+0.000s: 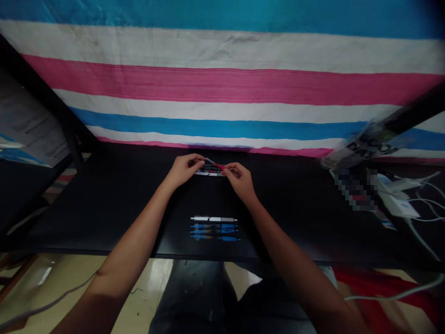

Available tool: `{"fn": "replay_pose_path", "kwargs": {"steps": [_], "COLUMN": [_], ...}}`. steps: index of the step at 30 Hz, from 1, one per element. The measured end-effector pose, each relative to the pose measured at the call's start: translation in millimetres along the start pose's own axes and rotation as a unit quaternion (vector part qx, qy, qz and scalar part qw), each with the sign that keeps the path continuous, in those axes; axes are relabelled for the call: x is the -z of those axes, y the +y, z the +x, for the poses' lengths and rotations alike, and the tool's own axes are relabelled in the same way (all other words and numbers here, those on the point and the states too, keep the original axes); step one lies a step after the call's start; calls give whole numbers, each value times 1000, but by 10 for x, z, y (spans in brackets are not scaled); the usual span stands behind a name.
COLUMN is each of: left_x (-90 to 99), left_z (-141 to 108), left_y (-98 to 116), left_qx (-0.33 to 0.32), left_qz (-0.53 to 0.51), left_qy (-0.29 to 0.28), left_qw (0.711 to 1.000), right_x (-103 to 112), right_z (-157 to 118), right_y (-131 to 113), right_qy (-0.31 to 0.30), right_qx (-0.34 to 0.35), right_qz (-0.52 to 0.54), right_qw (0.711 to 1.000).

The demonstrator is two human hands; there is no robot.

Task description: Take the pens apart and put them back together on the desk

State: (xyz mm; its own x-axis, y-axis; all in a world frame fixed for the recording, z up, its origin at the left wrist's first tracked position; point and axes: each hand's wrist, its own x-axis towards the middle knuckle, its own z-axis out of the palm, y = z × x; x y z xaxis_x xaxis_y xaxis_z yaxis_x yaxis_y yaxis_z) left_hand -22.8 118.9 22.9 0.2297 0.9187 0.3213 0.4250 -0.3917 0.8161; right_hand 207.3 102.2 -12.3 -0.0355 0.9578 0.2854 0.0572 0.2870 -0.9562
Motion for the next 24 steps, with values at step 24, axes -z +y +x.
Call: {"fn": "replay_pose_path", "kwargs": {"steps": [24], "left_x": [-9], "left_z": [8], "left_y": [-18], "left_qx": [-6], "left_qz": [6], "left_qy": [-1], "left_qw": [1000], "right_x": [4], "right_z": [24], "right_y": [19], "right_qy": [17], "right_qx": [30], "right_qz": [-31], "right_qw": [999]}}
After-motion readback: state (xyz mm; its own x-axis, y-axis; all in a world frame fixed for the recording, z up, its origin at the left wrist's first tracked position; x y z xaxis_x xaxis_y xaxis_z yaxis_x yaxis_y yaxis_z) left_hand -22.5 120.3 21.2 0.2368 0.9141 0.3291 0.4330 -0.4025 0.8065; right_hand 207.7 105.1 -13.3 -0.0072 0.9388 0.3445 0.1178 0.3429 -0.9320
